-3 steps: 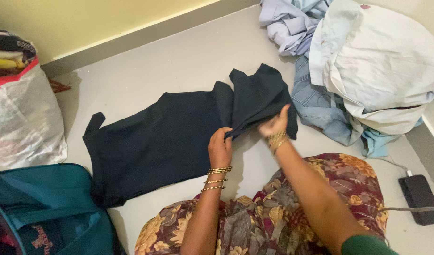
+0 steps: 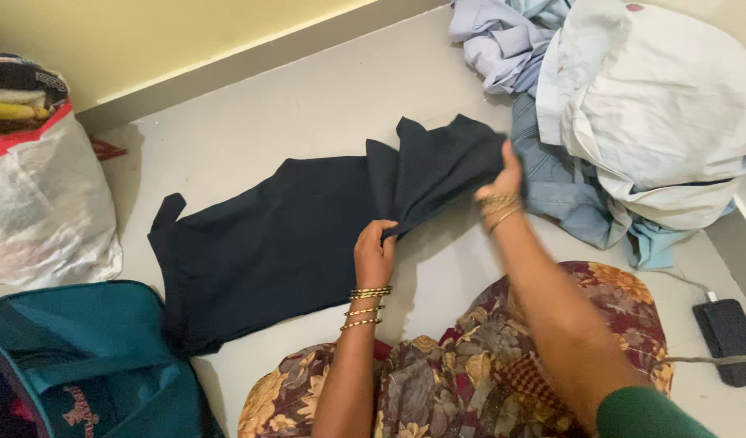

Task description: The person folds a dark-colored garment on the floor, smoothing it repeatedly and folding it into a compact rectangle before placing it into a teal bag. The person then picks up a white shirt from a pile and begins buttoning it.

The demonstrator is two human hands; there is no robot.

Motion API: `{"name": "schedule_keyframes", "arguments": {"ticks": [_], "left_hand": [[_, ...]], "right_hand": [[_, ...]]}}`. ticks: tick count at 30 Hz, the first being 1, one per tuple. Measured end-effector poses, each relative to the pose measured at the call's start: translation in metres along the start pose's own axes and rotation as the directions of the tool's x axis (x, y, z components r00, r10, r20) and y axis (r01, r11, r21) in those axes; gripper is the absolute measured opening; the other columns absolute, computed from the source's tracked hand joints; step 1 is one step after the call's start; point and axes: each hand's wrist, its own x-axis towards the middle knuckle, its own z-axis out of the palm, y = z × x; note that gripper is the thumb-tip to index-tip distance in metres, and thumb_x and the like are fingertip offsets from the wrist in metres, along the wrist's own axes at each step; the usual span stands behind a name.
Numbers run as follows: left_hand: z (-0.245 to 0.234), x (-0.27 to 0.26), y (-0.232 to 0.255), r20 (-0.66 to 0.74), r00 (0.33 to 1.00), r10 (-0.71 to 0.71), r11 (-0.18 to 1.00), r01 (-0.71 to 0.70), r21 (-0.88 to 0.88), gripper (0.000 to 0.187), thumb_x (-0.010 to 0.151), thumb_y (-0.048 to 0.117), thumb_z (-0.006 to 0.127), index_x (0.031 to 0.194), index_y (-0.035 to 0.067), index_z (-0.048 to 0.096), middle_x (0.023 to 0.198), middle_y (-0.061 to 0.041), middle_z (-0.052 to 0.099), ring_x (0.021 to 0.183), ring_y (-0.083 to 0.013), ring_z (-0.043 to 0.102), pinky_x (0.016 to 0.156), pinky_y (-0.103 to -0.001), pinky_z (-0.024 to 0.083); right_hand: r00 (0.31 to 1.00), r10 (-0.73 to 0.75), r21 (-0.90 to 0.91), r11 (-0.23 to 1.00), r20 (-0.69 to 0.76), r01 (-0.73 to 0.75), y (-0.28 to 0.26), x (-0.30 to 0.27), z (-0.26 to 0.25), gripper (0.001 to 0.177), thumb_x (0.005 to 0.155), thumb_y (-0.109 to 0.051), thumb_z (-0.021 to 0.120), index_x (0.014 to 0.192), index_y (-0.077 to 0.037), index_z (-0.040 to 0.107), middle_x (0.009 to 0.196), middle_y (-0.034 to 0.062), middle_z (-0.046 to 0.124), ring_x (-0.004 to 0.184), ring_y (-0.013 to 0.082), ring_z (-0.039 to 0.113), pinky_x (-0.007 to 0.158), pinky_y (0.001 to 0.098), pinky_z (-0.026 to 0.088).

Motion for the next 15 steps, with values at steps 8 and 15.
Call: {"name": "schedule_keyframes", "arguments": {"ticks": [8,15], "left_hand": [[0.040,-0.028,-0.022,0.744,0.661,-0.094,0.947,-0.172,0.272,0.021,0.083,0.005,0.068,0.100,0.015,0.074,0.102,-0.014,0.075,0.096,-0.0341,0.071,0.083,-0.046,0.055],[0.089,-0.067,-0.059,0.824,0.533,-0.194,0.878,-0.280,0.388,0.019,0.090,0.010,0.058,0.105,0.013,0.070,0.098,-0.017,0.075,0.094,-0.0359,0.072,0.079,-0.049,0.057]], "right_hand": [[0.804,-0.408,-0.565,0.818,-0.434,0.110,-0.126,-0.042,-0.056,0.038,0.087,-0.014,0.075,0.122,-0.003,0.063,0.107,0.0113,0.075,0.096,0.0334,0.075,0.071,0.0460,0.064],[0.652,-0.741,-0.973,0.231,-0.158,0.027,-0.127,-0.041,-0.138,0.043,0.108,-0.030,0.067,0.133,0.005,0.068,0.126,0.0206,0.077,0.098,0.0309,0.074,0.086,0.0407,0.058]]}}
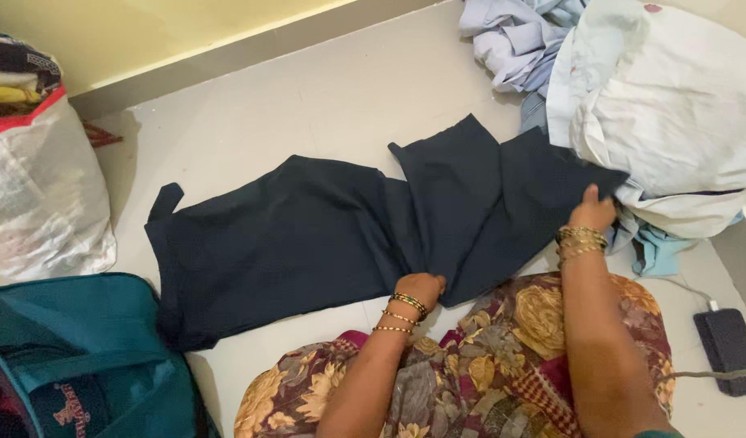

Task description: The person folds a dark-colored garment on the floor, smoothing it repeatedly and folding it into a compact rectangle before placing it into a teal bag. The person then picks up a white shirt from a pile and begins buttoning it.

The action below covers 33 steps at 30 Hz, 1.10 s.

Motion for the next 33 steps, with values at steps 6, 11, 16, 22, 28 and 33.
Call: {"name": "schedule_keyframes", "arguments": {"ticks": [6,11,16,22,28,33], "left_hand": [[0.016,0.008,0.007,-0.011,1.000,0.010,0.997,-0.010,0.071,0.018,0.095,0.011,0.056,0.105,0.007,0.070,0.098,-0.021,0.074,0.092,-0.0386,0.073,0.075,-0.051,0.059],[0.017,0.004,0.016,0.011,1.000,0.021,0.998,-0.021,0.061,0.021,0.095,0.009,0.057,0.112,0.004,0.067,0.099,-0.021,0.074,0.092,-0.0381,0.073,0.073,-0.050,0.058],[0.003,0.002,0.022,0.141,0.990,0.015,0.998,-0.024,0.063,0.033,0.082,0.007,0.067,0.114,0.004,0.065,0.101,-0.020,0.073,0.094,-0.0363,0.072,0.074,-0.047,0.059],[0.014,0.009,0.018,0.108,0.993,0.037,0.999,-0.036,-0.015,0.021,0.090,0.006,0.061,0.110,0.006,0.067,0.103,-0.018,0.074,0.096,-0.0350,0.072,0.077,-0.047,0.058],[0.017,0.004,0.017,-0.033,0.995,0.093,0.995,-0.094,-0.016,0.016,0.093,0.011,0.062,0.107,0.006,0.066,0.100,-0.019,0.073,0.093,-0.0357,0.072,0.076,-0.047,0.057],[-0.032,-0.003,0.036,-0.327,0.939,0.102,0.979,-0.153,-0.133,0.025,0.094,0.021,0.067,0.116,0.009,0.066,0.102,-0.016,0.071,0.097,-0.0346,0.069,0.083,-0.047,0.054]], "right_hand": [[0.781,-0.612,-0.198,0.756,0.125,0.624,-0.105,-0.049,0.113,0.044,0.099,-0.014,0.067,0.140,-0.002,0.059,0.120,0.0230,0.072,0.107,0.0397,0.067,0.098,0.0469,0.052],[0.700,-0.411,-0.265,0.719,0.583,0.643,-0.180,-0.161,0.207,0.039,0.101,-0.024,0.058,0.135,-0.004,0.061,0.116,0.0266,0.064,0.107,0.0441,0.062,0.091,0.0506,0.050],[0.565,-0.343,-0.385,0.468,0.751,0.796,-0.155,-0.215,0.241,0.036,0.092,-0.041,0.070,0.105,-0.007,0.073,0.110,0.0126,0.063,0.103,0.0336,0.063,0.079,0.0443,0.056],[0.526,-0.322,-0.465,0.250,0.787,0.849,-0.119,-0.216,0.260,0.033,0.087,-0.040,0.073,0.098,-0.009,0.075,0.110,0.0095,0.063,0.104,0.0304,0.062,0.071,0.0455,0.060],[0.572,-0.274,-0.488,0.320,0.773,0.812,-0.105,-0.162,0.280,0.013,0.095,-0.014,0.066,0.106,-0.009,0.072,0.104,0.0177,0.070,0.097,0.0377,0.069,0.077,0.0483,0.059],[0.544,-0.593,-0.111,0.609,0.594,0.785,-0.192,-0.061,0.266,0.030,0.080,-0.003,0.065,0.106,-0.017,0.068,0.098,0.0197,0.072,0.091,0.0410,0.069,0.084,0.0491,0.056]]}}
